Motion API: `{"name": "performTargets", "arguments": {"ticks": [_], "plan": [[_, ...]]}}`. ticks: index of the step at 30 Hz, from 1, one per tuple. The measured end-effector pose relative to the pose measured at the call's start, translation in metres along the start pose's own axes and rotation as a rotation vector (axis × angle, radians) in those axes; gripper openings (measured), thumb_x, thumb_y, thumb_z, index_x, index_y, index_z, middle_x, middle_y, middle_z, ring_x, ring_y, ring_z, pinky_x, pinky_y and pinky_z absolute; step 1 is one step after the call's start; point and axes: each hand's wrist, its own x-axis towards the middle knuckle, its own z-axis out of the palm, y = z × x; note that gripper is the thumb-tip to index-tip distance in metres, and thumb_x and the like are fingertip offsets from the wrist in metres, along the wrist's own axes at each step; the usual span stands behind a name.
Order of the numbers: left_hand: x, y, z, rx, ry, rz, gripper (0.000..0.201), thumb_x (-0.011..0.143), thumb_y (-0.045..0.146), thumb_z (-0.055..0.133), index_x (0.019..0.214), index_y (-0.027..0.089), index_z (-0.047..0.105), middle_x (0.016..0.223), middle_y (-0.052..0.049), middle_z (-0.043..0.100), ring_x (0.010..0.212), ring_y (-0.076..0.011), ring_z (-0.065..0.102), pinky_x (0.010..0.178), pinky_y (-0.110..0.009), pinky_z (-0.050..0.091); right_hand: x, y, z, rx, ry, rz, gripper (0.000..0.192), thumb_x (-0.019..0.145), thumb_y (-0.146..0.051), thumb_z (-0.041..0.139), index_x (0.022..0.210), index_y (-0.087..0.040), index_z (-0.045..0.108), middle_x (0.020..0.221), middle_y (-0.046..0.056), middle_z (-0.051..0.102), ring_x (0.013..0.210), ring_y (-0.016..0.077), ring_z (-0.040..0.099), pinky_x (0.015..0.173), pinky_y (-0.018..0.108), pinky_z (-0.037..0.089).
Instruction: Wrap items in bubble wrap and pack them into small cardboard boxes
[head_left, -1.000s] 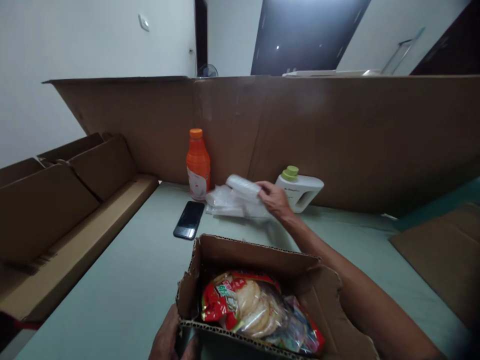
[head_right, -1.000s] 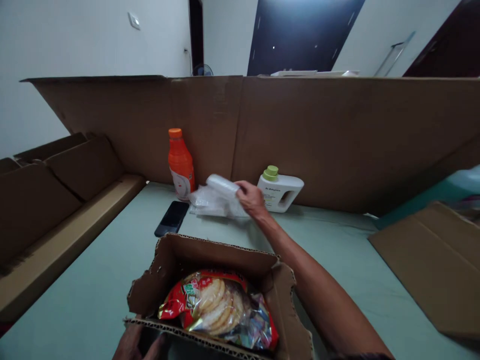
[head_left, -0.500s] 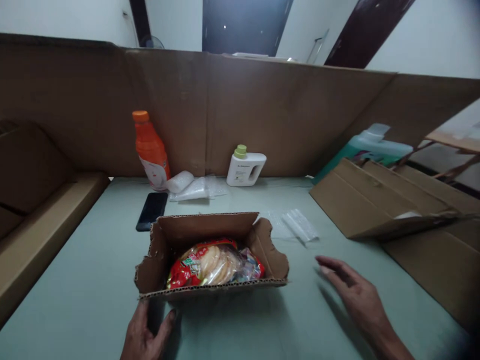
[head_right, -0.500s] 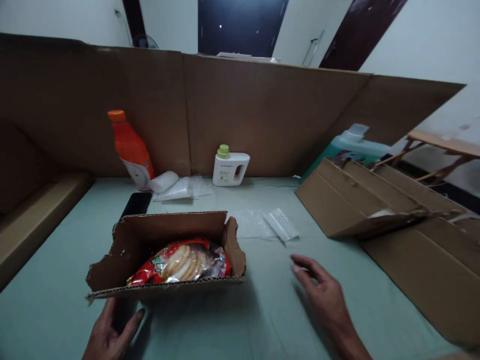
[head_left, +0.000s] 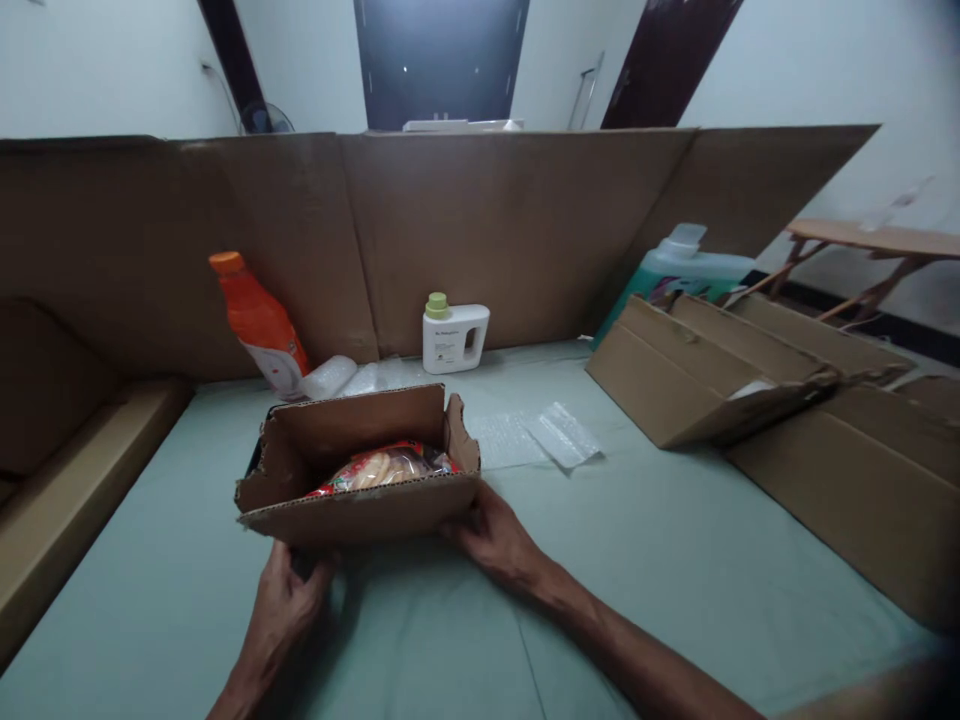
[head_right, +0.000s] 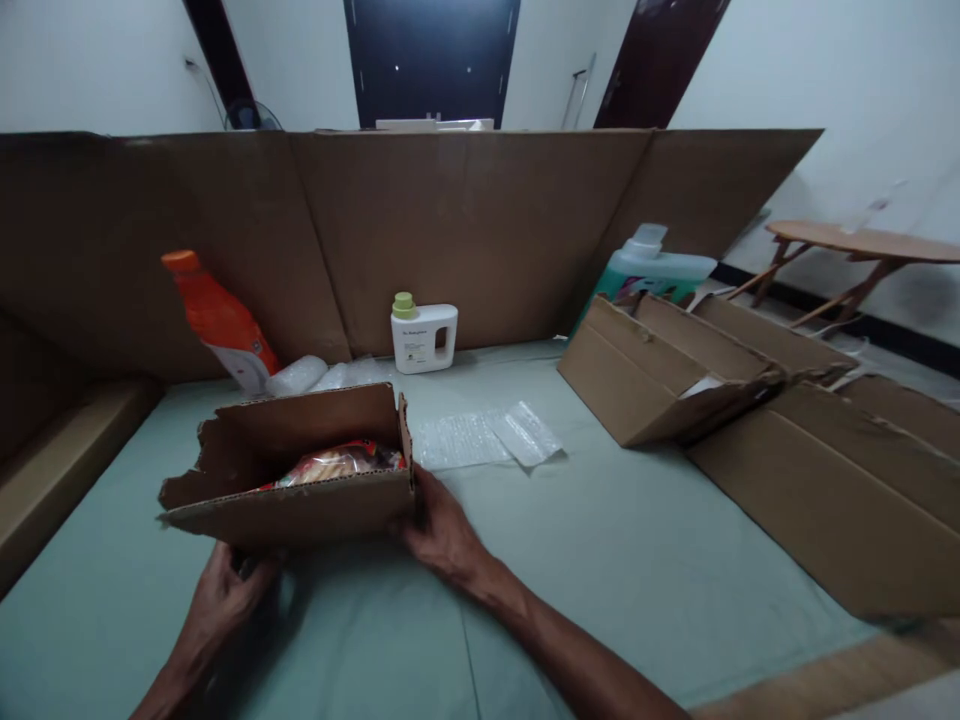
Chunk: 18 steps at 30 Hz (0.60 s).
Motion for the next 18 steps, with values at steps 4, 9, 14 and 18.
{"name": "performTargets", "arguments": {"ticks": [4, 9, 14, 18], "plan": [[0.001, -0.003, 0.005, -0.019, -0.055, 0.009, 0.05, 0.075, 0.049, 0.072, 0.113, 0.02, 0.058, 0.105, -0.009, 0.073, 0.101, -0.0296, 0.069, 0.084, -0.039, 0.057, -0.004, 0.03, -0.046, -0.217, 0.052, -0.043, 0.068, 0.079, -0.032, 0.067, 0.145, -0.024, 0.052, 0.149, 0.012, 0.054, 0.136, 0.0334, 0.051, 0.112, 0.053, 0.042], [-0.011, -0.009, -0.003, 0.04, -0.055, 0.011, 0.059, 0.076, 0.049, 0.072, 0.125, 0.022, 0.054, 0.128, -0.013, 0.066, 0.124, -0.033, 0.061, 0.103, -0.045, 0.049, -0.005, 0.08, -0.116, -0.687, 0.257, 0.078, 0.056, 0.083, -0.045, 0.061, 0.133, -0.018, 0.062, 0.15, 0.018, 0.052, 0.136, 0.038, 0.05, 0.108, 0.058, 0.042], [-0.01, -0.008, -0.001, 0.031, -0.063, -0.016, 0.062, 0.073, 0.053, 0.072, 0.123, 0.02, 0.055, 0.121, -0.014, 0.068, 0.119, -0.0357, 0.063, 0.103, -0.05, 0.049, -0.002, 0.104, -0.157, -0.847, 0.394, 0.177, 0.034, 0.084, -0.044, 0.054, 0.095, -0.018, 0.073, 0.13, 0.018, 0.068, 0.12, 0.0378, 0.062, 0.098, 0.057, 0.046], [-0.015, -0.014, 0.001, 0.0, -0.052, -0.046, 0.069, 0.076, 0.055, 0.07, 0.133, 0.022, 0.05, 0.131, -0.015, 0.063, 0.13, -0.0363, 0.055, 0.112, -0.053, 0.04, -0.055, 0.097, -0.197, -0.724, 0.589, 0.248, 0.041, 0.092, -0.054, 0.048, 0.095, -0.021, 0.072, 0.103, 0.012, 0.076, 0.094, 0.0311, 0.071, 0.081, 0.046, 0.055]]}}
